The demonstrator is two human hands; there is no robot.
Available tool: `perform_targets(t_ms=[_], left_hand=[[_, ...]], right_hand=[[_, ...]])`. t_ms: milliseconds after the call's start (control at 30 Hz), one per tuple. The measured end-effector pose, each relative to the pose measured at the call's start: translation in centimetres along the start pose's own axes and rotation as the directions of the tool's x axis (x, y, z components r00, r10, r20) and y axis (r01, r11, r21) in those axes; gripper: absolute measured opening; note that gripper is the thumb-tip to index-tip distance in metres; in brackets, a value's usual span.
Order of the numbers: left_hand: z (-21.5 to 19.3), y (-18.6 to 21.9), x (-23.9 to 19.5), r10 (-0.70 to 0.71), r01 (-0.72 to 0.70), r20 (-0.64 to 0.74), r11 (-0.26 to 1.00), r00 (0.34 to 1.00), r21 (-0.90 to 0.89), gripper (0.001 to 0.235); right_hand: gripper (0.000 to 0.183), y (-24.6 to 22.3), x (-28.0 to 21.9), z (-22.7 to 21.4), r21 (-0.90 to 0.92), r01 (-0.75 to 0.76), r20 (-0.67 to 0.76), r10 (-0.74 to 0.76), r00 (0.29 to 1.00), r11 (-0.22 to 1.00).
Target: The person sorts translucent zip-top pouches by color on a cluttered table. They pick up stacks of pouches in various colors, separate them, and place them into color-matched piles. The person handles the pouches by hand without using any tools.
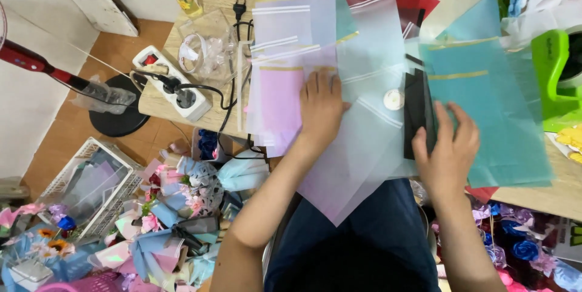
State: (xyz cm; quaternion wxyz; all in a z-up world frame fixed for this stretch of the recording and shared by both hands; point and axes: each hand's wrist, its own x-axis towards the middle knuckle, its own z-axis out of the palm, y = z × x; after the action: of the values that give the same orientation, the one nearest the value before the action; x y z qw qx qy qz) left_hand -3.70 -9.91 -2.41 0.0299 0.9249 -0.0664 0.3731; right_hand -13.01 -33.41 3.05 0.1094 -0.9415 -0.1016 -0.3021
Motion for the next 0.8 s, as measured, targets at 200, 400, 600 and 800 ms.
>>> perform_targets(t_ms=[200,400,600,800], left_hand=[[0.7,0.0,-1.3,-0.093,0.197,0.236,0.864,0.967,-0.464,0.03],[4.7,-2.0,-1.0,-0.237,0.319,0.219,0.575,0.946,-0.753,0.044],[0.2,-6.2,0.9,-0.364,0.507,0.638,-0.397,0.679,-0.765,0.065],[0.9,-7.3,0.0,-0.218,0.415,0.653,-0.618,0.725,-0.667,0.03]], right_hand=[[0.052,-3.3,-0.5,1.8,0.198,0.038,0.18,-0.075,0.981,0.98],[0.068,-4.3,0.8,0.8,-0.063,0.03,0.483,0.004,0.876,0.998],[0.08,-6.2,1.7,-0.7,-0.109,0.053,0.438,0.001,0.899,0.993],[0.08,-6.7,1.6,-0.8,-0.089,0.027,0.455,0.016,0.89,0.996]])
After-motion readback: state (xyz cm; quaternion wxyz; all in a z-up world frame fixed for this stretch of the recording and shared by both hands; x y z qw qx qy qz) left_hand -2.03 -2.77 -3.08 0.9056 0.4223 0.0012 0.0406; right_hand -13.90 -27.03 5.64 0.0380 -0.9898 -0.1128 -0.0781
